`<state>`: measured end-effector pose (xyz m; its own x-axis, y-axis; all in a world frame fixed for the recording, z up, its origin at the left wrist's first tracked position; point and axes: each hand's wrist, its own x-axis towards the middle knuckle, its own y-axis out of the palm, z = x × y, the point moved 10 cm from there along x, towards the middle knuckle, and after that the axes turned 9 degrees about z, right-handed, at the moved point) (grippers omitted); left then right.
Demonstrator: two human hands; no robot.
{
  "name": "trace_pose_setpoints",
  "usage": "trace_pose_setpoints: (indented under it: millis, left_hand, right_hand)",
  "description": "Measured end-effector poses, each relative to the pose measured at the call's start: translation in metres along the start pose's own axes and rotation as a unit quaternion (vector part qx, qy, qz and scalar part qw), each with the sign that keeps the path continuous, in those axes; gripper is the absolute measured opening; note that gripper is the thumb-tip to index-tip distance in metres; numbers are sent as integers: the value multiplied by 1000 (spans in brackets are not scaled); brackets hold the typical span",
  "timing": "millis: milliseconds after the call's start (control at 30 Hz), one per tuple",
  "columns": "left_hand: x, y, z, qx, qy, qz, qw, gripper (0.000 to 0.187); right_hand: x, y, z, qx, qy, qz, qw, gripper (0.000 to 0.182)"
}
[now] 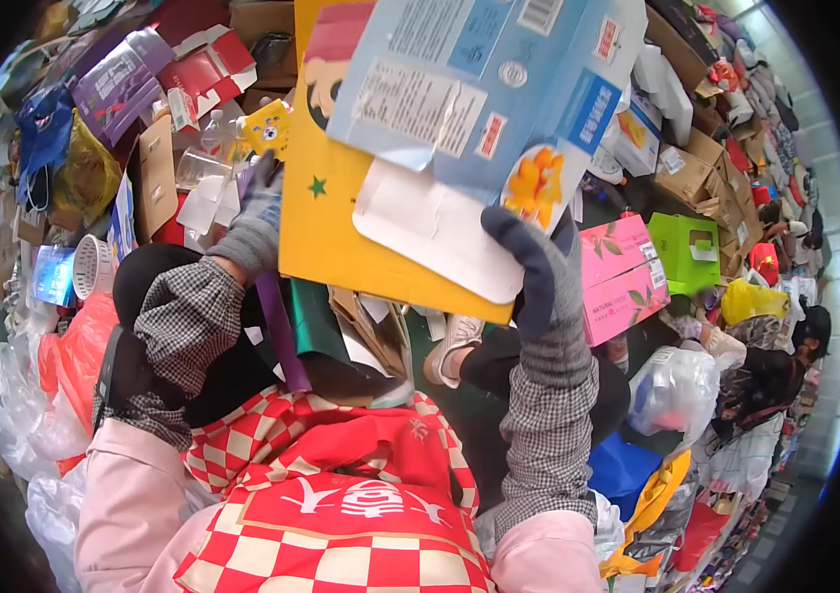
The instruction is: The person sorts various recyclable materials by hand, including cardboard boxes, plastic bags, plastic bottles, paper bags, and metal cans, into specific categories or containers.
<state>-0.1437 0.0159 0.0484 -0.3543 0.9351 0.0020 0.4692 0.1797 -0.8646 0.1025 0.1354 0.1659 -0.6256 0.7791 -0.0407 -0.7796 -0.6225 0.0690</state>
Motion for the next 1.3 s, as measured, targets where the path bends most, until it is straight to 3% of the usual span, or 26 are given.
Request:
trace_pose_setpoints:
  millis: [33,67,133,200,300,433,533,567,700,833,900,1000,1033,1133,1200,1233,1300]
  left_hand:
    - [-1,18,-16,115,81,97,985,45]
    - [-4,40,-18,181,87,202,959,48]
    - [-26,77,-23,282,130,405,860,54]
    - [-48,82,-35,289,132,473,822,56]
    - [-90,101,-63,82,97,670,732,67]
    - [-83,120,-78,107,188,554,804,74]
    - [-82,115,-87,92,149,525,833,73]
    - [-84,119,-88,115,148,519,834,71]
    - [-86,130,-87,176,141,515,827,64]
    - [-99,125,-95,223,185,475,831,64]
    - [-106,128,-93,276,208,468,813,65]
    - [-104,126,-100,245,207,430,844,57]
    - [-109,132,-99,294,199,487,798,58]
    - [-103,118,-122,220,221,446,839,50]
    - [-106,116,-126,167,207,449,853,38]
    - [-110,109,-130,204,188,480,832,37]
    - [-119,100,-131,266,183,499,805,35]
  right_hand:
    - [-10,0,0,-29,5,-3,1000,36]
    - [-20,-2,3,-44,0,-16,999,36]
    - [-41,-8,7,-75,-8,-46,996,36]
    - [-55,-17,13,-83,-49,-54,994,44]
    - [-77,-24,27,-86,-71,-93,989,54]
    - [-104,-29,43,-80,-76,-124,986,57]
    - [-116,-23,48,-132,-95,-127,978,58]
    - [-117,-18,40,-115,-58,-125,984,60]
    - [-106,8,-14,-232,2,-24,972,75]
    - [-80,47,5,-428,-165,50,887,80]
    - [-72,54,-2,-431,-117,86,891,81]
    - [-65,60,-21,-450,-50,118,884,80]
    - [-63,59,-33,-456,-18,122,882,79]
    - [-74,68,-90,-629,-34,144,763,82]
    - [-86,77,-123,-640,144,147,741,86]
    - [-89,78,-156,-657,116,149,730,97]
    - [-88,97,-181,-675,137,167,705,100]
